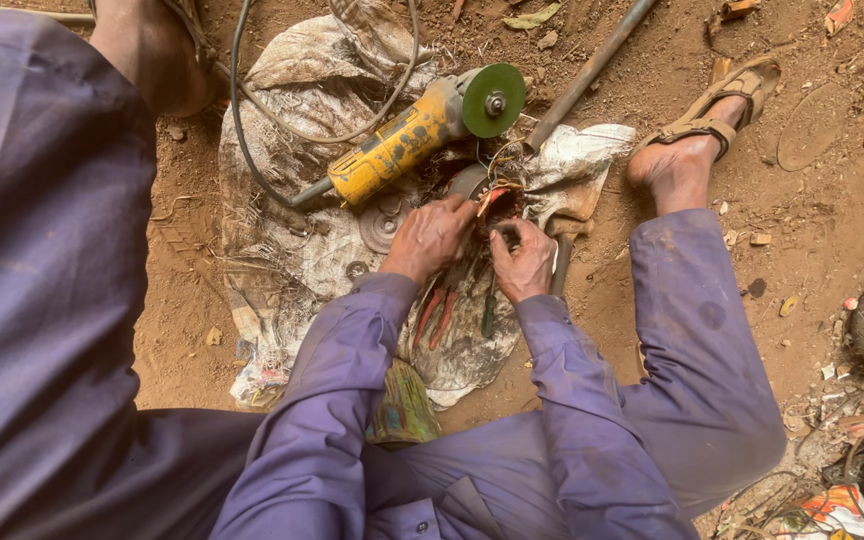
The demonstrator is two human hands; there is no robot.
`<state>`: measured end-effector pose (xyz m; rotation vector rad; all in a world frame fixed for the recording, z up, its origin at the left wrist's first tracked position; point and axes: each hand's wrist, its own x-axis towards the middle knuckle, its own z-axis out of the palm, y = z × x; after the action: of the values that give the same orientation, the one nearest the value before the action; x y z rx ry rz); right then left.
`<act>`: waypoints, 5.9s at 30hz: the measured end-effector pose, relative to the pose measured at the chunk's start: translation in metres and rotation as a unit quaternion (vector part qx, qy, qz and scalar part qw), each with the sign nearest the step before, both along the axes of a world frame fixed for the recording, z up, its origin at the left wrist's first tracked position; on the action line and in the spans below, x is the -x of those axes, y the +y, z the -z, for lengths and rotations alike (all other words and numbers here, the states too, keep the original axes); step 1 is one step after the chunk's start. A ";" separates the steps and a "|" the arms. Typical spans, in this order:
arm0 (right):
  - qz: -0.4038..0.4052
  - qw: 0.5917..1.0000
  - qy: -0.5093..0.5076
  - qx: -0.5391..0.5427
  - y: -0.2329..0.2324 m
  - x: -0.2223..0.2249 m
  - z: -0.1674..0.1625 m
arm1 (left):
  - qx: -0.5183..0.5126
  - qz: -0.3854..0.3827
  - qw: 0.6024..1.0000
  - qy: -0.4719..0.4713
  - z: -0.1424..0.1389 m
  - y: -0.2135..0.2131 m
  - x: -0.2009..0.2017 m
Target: The person sits on the ground and uses pliers to pull and adjust copper windings inside a cylindrical motor stator. The person repeatedly pulls, twists, and repositions the wires with both hands and the pliers.
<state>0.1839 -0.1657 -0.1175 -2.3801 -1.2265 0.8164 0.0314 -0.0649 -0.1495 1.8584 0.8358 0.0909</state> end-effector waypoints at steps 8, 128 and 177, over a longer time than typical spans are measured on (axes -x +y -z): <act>-0.078 0.994 -0.076 -0.034 -0.001 0.005 -0.003 | 0.072 -0.061 0.994 -0.052 0.012 0.012 0.001; 0.149 0.982 -0.096 0.059 0.020 -0.021 -0.045 | 0.175 -0.224 0.953 -0.105 -0.004 -0.008 -0.085; 0.299 0.947 0.011 0.116 0.023 -0.040 -0.061 | 0.433 -0.288 0.848 -0.100 -0.001 0.010 -0.056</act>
<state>0.2244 -0.1426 -0.0563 -2.6906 -0.3517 0.8045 0.0879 -0.0548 -0.1488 0.7013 1.0371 0.2346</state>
